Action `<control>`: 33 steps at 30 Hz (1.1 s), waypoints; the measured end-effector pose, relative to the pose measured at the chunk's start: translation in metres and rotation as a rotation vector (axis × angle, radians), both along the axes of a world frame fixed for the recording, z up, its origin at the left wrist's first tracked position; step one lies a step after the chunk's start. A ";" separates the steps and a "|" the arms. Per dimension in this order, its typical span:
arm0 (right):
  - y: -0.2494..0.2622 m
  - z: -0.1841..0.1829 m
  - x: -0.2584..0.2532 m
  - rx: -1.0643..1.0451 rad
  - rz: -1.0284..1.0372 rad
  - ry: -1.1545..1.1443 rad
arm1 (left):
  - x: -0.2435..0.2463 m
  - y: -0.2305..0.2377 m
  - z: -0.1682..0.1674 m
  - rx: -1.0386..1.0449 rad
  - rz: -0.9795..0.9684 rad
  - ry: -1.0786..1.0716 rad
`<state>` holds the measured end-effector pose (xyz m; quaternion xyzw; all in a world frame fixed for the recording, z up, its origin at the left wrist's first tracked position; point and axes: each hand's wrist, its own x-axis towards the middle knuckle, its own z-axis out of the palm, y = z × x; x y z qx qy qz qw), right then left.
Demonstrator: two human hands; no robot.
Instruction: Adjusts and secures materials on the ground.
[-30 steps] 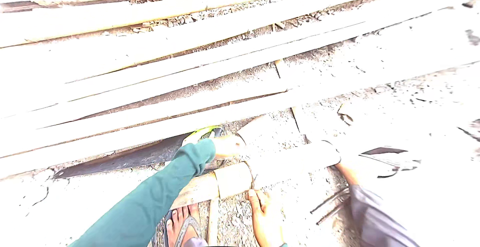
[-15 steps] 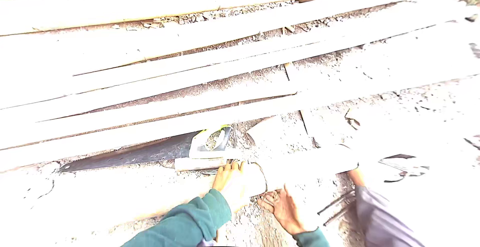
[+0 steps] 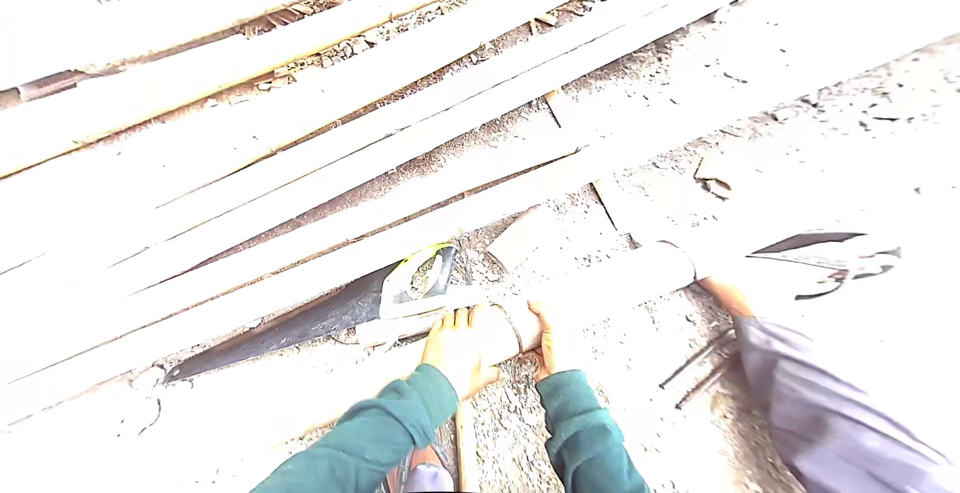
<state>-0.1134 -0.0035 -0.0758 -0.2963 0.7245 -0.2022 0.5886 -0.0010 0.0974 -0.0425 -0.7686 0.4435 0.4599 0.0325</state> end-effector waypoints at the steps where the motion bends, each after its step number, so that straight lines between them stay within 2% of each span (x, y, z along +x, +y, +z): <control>1: 0.001 -0.005 0.000 -0.051 0.009 0.025 | 0.011 -0.003 0.001 0.000 0.011 0.067; 5: 0.007 -0.008 -0.006 -0.097 -0.005 -0.050 | 0.060 -0.018 -0.007 -0.024 0.002 0.390; 9: 0.010 -0.001 -0.010 -0.064 -0.069 -0.164 | 0.068 -0.026 -0.024 0.034 -0.139 0.478; 12: 0.010 -0.003 -0.017 -0.036 -0.100 -0.277 | 0.067 -0.013 -0.045 0.045 -0.030 0.645; 14: 0.012 -0.002 -0.022 -0.022 -0.102 -0.305 | 0.063 -0.007 -0.046 0.097 0.078 0.728; 21: 0.011 0.010 -0.021 0.044 -0.113 -0.354 | 0.058 -0.005 -0.047 0.103 0.200 0.729; 26: 0.009 0.013 -0.016 0.063 -0.123 -0.319 | 0.055 -0.004 -0.046 0.078 0.219 0.686; 28: 0.010 0.011 -0.014 0.058 -0.113 -0.236 | 0.054 -0.004 -0.045 0.090 0.221 0.701; 31: 0.008 0.006 -0.017 0.041 -0.036 -0.159 | 0.057 -0.004 -0.052 0.114 0.226 0.743; 33: 0.005 0.010 -0.031 0.093 0.069 -0.186 | 0.058 -0.004 -0.055 0.109 0.223 0.759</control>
